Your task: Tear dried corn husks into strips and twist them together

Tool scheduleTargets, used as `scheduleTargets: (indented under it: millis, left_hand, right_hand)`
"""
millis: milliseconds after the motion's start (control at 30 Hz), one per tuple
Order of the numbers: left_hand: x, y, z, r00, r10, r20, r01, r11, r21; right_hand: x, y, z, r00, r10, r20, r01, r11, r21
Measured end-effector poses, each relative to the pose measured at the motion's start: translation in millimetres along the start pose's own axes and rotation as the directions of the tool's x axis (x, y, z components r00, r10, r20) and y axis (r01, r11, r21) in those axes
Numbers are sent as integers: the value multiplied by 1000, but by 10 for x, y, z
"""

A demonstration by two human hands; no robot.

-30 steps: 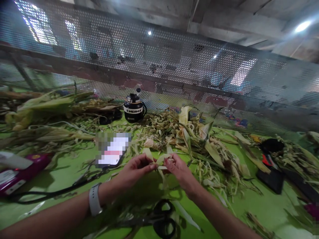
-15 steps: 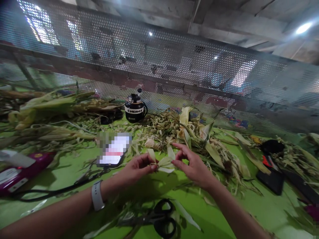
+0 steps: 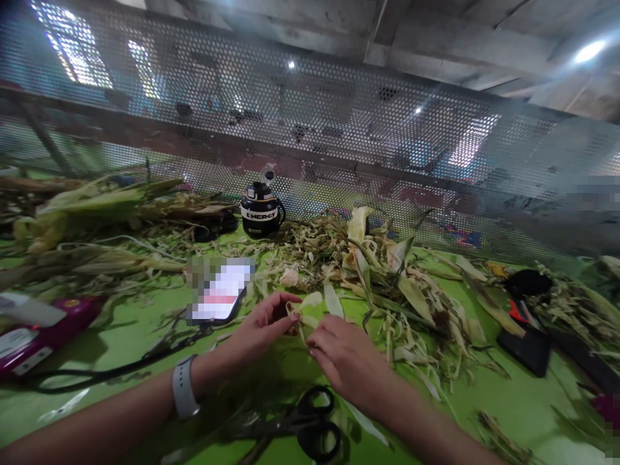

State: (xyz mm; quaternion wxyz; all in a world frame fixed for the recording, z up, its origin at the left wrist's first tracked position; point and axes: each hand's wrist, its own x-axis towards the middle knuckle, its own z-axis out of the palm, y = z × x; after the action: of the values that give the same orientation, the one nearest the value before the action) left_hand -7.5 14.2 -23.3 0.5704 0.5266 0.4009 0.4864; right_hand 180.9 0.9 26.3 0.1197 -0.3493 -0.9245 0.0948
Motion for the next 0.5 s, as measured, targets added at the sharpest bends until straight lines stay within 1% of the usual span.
scheduleTargets:
  millis: [67,133,200,300,400,467,500]
  left_hand:
    - [10,-17,-9,1000,14,-2,-14,1000,-1]
    - [21,-29,-20,1000,-1,-16,1,1000,-22]
    - [27,-22,-28,999,-48,-3,48,996,-79]
    - [22,12,-25,990,-138,36,142,965,-221]
    - [16,36,-19,978,-206,35,206,923,-326]
    - [15,39,-23,975,-220,41,221,919,-327]
    - [13,41,-25,977,-209,49,215,931,-295]
  right_hand:
    - [4,-13,-12,1000,-15,-18,15,1000,-12]
    - [5,-6,-21,998,-42,-48,41,999,-27]
    - [0,18,-13,993,-73,-89,67,995,-72]
    - [-18,49,20,984,-121,-131,97,979,-180]
    - [-33,45,43,981,-164,-100,136,961,-240]
    - [-36,32,43,978,-193,-83,166,953,-254]
    - [-33,28,39,974,-205,-97,174,949,-265]
